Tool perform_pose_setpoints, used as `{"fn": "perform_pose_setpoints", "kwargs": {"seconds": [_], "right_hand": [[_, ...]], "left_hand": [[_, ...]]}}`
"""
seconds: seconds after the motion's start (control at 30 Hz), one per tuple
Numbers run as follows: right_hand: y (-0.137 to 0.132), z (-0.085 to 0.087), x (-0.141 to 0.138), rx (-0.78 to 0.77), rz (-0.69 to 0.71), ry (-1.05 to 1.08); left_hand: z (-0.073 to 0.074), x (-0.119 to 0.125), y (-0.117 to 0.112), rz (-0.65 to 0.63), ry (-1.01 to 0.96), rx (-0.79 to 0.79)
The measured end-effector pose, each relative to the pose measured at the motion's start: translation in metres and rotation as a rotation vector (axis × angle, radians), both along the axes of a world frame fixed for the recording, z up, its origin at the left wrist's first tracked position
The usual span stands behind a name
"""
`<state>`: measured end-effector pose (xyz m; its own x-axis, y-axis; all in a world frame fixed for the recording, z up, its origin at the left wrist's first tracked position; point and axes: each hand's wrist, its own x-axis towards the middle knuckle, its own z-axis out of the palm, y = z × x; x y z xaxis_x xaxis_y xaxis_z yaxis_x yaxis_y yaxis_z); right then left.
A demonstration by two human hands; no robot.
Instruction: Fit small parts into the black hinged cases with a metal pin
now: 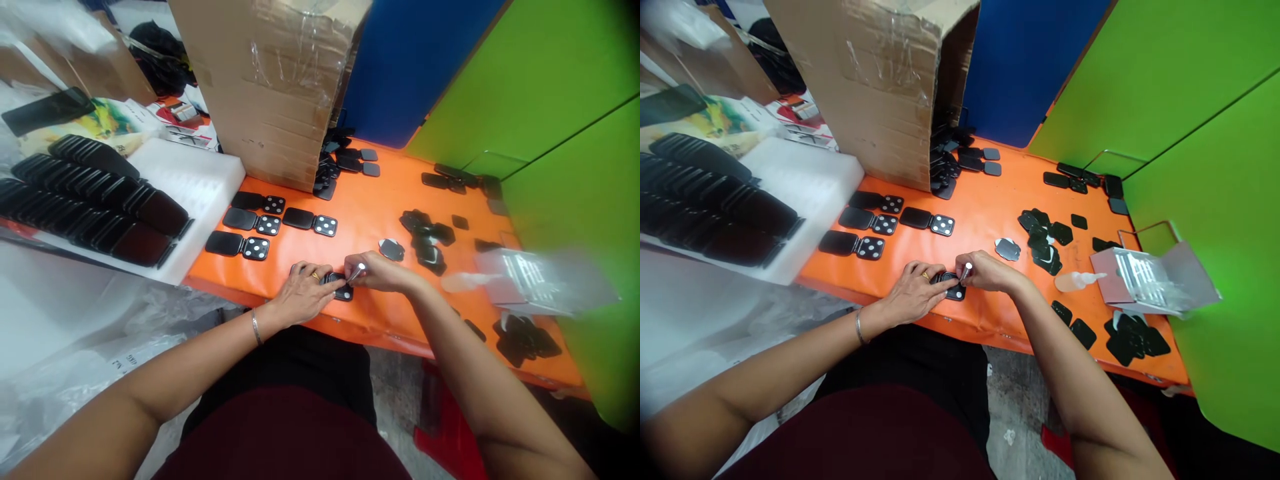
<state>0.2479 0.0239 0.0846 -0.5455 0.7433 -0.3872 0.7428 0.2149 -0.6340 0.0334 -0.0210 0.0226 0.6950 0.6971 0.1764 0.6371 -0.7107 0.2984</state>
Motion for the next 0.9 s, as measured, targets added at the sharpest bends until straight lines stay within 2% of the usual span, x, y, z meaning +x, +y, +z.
{"fn": "perform_pose_setpoints", "kwargs": {"seconds": [0.17,0.3,0.5,0.57,0.67,0.7,0.77,0.9], "right_hand": [[0.013,0.006,0.002,-0.065,0.159,-0.030],[0.009,0.002,0.008,-0.143,0.121,0.029],[0.003,0.003,0.002,-0.008,0.107,-0.006],[0.003,0.005,-0.001,-0.113,0.139,-0.029],[-0.004,0.007,0.007,-0.398,0.160,0.011],[-0.010,0.007,0.014,-0.449,0.136,0.048],[-0.023,0.006,0.032,-0.431,0.023,0.154],[-0.054,-0.001,0.055,-0.328,-0.329,0.386]], "left_hand": [[0.000,0.001,0.000,-0.003,0.006,0.015],[0.000,0.001,0.000,-0.019,0.007,0.018],[-0.001,0.001,0.000,-0.027,-0.009,0.035],[-0.001,0.002,0.000,-0.024,-0.010,0.041],[-0.002,0.002,0.000,-0.022,-0.008,0.042],[-0.002,0.002,0.000,-0.021,-0.013,0.041],[-0.003,0.001,0.000,-0.024,-0.029,0.043],[-0.005,-0.001,0.000,-0.040,-0.081,0.045]]}}
